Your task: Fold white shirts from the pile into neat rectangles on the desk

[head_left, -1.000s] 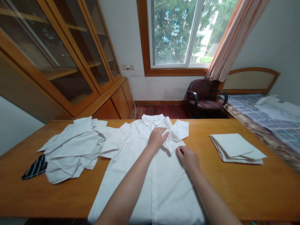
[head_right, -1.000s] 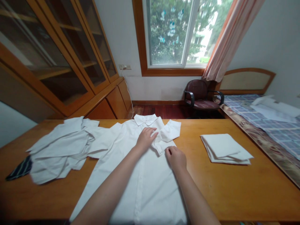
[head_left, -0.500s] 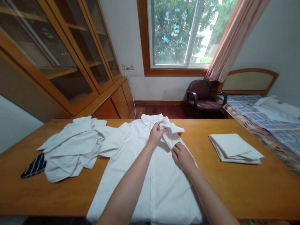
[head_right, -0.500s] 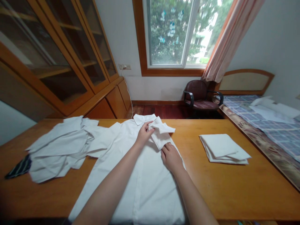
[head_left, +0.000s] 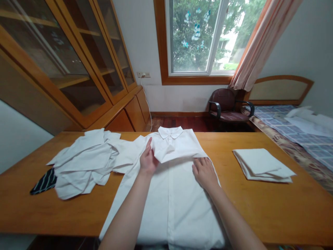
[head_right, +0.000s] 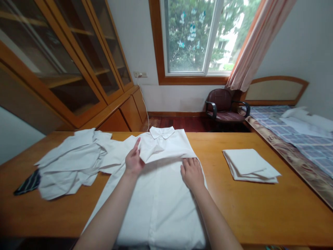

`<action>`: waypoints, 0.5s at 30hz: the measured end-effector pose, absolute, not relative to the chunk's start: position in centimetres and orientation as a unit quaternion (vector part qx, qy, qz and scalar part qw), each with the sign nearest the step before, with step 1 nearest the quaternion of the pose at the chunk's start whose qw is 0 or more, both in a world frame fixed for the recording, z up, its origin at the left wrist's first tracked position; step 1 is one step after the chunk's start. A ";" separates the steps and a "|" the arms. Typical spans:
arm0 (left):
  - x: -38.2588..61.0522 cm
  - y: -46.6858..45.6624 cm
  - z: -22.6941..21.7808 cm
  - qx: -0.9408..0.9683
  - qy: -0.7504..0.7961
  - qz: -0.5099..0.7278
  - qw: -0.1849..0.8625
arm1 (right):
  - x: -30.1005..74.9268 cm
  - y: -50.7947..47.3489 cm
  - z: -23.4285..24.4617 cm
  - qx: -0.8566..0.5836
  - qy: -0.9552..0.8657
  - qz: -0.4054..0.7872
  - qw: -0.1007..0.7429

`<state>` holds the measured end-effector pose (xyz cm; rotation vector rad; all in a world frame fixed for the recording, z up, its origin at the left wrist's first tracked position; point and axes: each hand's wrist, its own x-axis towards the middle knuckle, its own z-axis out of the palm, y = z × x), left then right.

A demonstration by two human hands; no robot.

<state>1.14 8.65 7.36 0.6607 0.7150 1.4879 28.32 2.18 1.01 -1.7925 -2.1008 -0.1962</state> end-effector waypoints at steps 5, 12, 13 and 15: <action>-0.2 9.4 7.7 0.210 0.311 0.720 0.583 | 28.3 2.2 1.1 -0.643 -0.737 -0.076 0.195; -2.8 9.0 7.7 0.166 0.312 0.791 0.500 | 28.7 2.5 0.5 -0.639 -0.736 -0.046 0.220; -3.2 8.9 7.7 0.161 0.309 0.799 0.490 | 28.9 2.5 0.3 -0.635 -0.736 -0.037 0.231; -3.6 8.5 7.8 0.154 0.300 0.811 0.478 | 29.2 2.7 0.0 -0.631 -0.729 -0.017 0.265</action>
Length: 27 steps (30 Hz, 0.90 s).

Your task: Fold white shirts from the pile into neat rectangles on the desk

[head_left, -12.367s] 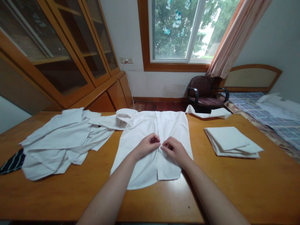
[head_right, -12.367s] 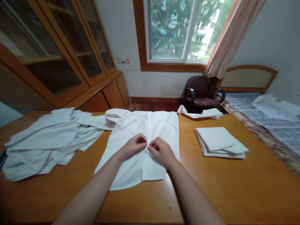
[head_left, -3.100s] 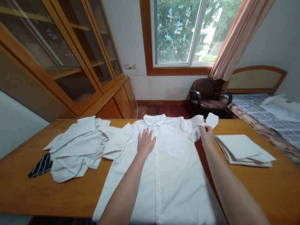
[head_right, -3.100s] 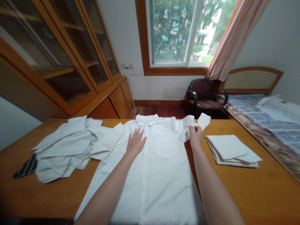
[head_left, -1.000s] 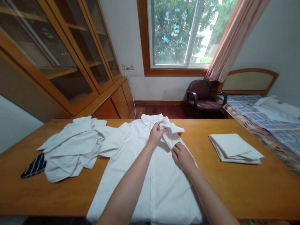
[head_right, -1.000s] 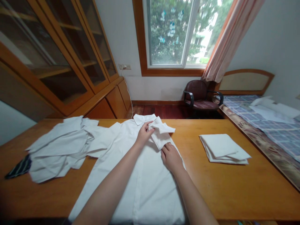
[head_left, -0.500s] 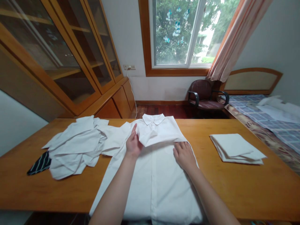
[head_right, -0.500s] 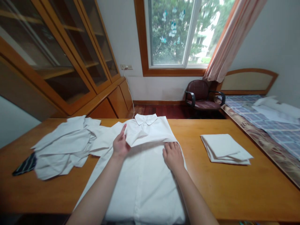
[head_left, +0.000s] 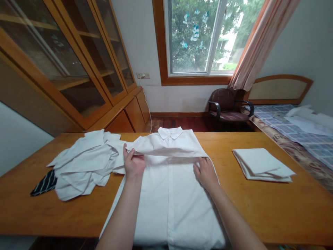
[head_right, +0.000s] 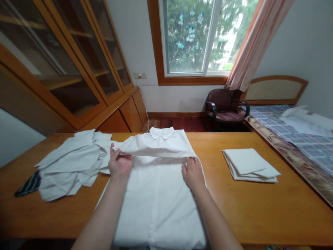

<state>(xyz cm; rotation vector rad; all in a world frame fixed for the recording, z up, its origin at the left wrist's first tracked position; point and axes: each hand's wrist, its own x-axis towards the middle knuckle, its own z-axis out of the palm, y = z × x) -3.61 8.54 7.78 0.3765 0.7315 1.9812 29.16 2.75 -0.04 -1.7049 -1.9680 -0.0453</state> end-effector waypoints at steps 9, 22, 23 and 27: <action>-5.1 6.9 8.1 0.180 0.270 0.788 0.523 | 29.9 3.1 -1.2 -0.650 -0.645 0.055 0.398; -3.9 5.2 9.3 0.569 0.461 0.419 0.537 | 30.0 2.9 -1.2 -0.671 -0.598 0.123 0.421; -2.9 4.6 9.6 0.638 0.455 0.351 0.512 | 30.0 2.9 -1.3 -0.673 -0.595 0.128 0.420; 1.3 1.4 10.3 0.810 0.416 0.154 0.384 | 30.0 3.0 -1.2 -0.671 -0.594 0.131 0.424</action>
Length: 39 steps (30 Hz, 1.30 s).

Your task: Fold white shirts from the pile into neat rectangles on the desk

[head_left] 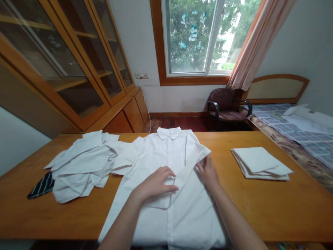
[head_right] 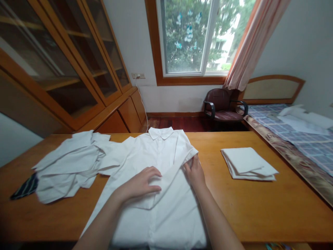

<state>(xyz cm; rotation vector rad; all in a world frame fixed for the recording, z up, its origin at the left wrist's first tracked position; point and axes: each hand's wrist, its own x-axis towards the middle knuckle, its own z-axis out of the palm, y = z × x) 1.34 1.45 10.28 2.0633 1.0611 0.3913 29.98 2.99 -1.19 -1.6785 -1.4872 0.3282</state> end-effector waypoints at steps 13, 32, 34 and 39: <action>3.8 -0.9 9.1 0.816 0.507 0.086 0.263 | 29.8 3.1 -1.5 -0.658 -0.625 0.081 0.411; -4.1 -0.4 12.1 0.538 0.399 0.269 0.693 | 28.6 5.2 0.5 -0.613 -0.724 0.142 0.282; -4.8 -0.5 12.6 0.555 0.414 0.276 0.667 | 28.9 6.6 0.4 -0.621 -0.725 0.139 0.264; -7.2 0.1 12.2 0.563 0.411 0.315 0.645 | 29.0 8.8 0.5 -0.660 -0.720 0.127 0.173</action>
